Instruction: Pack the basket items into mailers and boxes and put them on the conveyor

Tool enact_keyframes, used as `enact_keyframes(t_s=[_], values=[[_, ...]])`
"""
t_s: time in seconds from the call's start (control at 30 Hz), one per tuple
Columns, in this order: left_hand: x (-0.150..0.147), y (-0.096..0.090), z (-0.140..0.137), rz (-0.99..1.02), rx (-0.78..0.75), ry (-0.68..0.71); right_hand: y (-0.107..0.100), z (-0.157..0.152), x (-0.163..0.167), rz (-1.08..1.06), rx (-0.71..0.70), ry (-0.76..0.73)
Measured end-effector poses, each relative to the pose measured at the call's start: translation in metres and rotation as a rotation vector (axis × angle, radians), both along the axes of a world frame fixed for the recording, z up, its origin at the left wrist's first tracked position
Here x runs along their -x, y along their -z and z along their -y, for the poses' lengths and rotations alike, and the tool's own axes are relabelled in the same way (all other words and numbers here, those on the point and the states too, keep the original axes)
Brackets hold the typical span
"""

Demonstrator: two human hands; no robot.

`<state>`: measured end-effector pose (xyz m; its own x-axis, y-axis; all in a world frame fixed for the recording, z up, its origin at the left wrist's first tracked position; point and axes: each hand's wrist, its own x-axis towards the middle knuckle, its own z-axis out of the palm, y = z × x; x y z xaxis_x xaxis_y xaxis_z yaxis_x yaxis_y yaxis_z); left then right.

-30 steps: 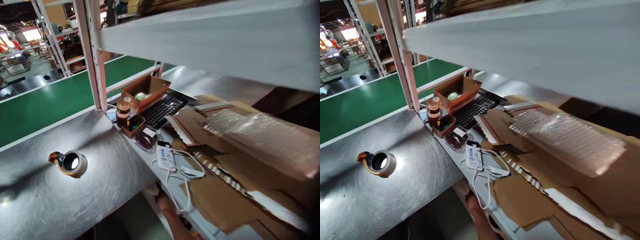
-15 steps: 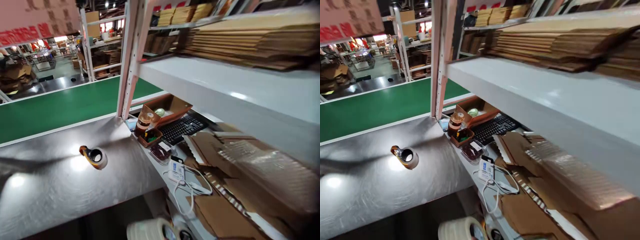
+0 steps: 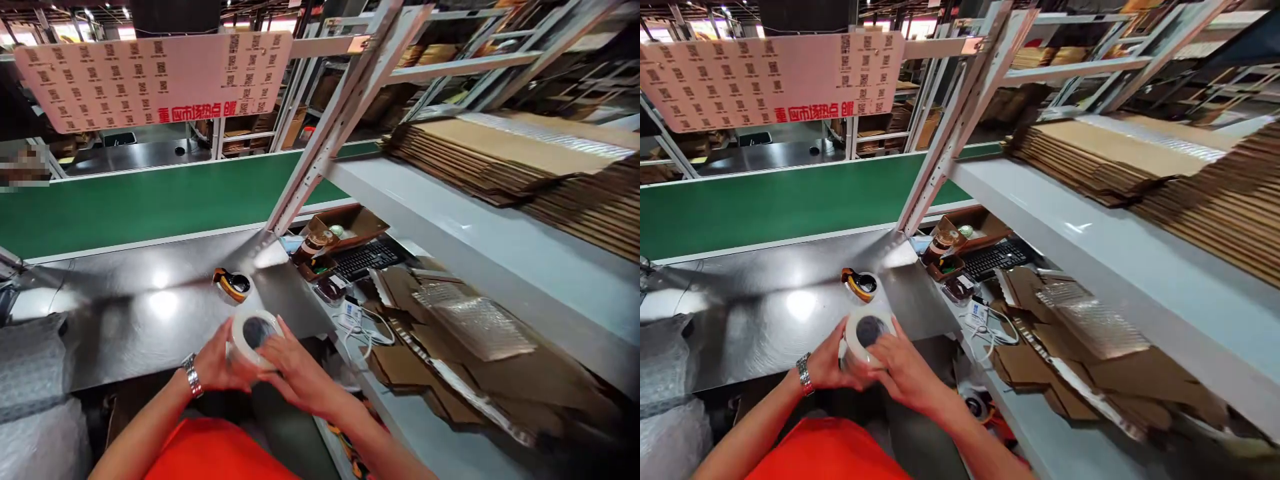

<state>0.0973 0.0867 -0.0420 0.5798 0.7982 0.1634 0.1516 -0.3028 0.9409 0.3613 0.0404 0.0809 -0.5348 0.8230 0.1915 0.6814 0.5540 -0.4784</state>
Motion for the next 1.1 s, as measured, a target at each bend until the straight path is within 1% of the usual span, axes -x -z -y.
enact_keyframes(t_s=[0.03, 0.1, 0.17, 0.23, 0.33, 0.43, 0.5, 0.57, 0.7, 0.77, 0.9, 1.03, 1.1], values=[[0.009, -0.003, -0.013, 0.032, -0.019, -0.071, -0.003, -0.018, 0.017, 0.042, 0.003, -0.042], [0.029, -0.002, -0.034, 0.046, -0.050, -0.232, 0.002, -0.053, 0.045, 0.110, -0.022, -0.112], [0.047, 0.005, -0.051, 0.027, -0.081, -0.363, 0.016, -0.085, 0.068, 0.140, -0.052, -0.162], [0.061, 0.015, -0.065, 0.021, -0.086, -0.459, 0.033, -0.115, 0.085, 0.131, -0.064, -0.213], [0.073, 0.028, -0.075, 0.043, -0.052, -0.582, 0.052, -0.151, 0.100, 0.058, -0.064, -0.291], [0.075, 0.032, -0.077, 0.007, -0.041, -0.674, 0.062, -0.173, 0.099, -0.028, -0.070, -0.376], [0.074, 0.031, -0.075, -0.033, -0.040, -0.693, 0.066, -0.182, 0.092, -0.085, -0.084, -0.422], [0.071, 0.029, -0.072, -0.054, -0.027, -0.693, 0.071, -0.185, 0.085, -0.137, -0.095, -0.435], [0.066, 0.025, -0.064, -0.084, 0.019, -0.712, 0.080, -0.182, 0.088, -0.216, -0.083, -0.361], [0.062, 0.024, -0.058, -0.113, -0.005, -0.728, 0.081, -0.178, 0.093, -0.246, -0.049, -0.327], [0.053, 0.027, -0.047, -0.207, -0.106, -0.759, 0.078, -0.173, 0.096, -0.277, 0.048, -0.273], [0.043, 0.027, -0.039, -0.262, -0.129, -0.796, 0.072, -0.175, 0.095, -0.228, 0.174, -0.247], [0.040, 0.024, -0.037, -0.280, -0.126, -0.808, 0.070, -0.175, 0.097, -0.210, 0.196, -0.226]])
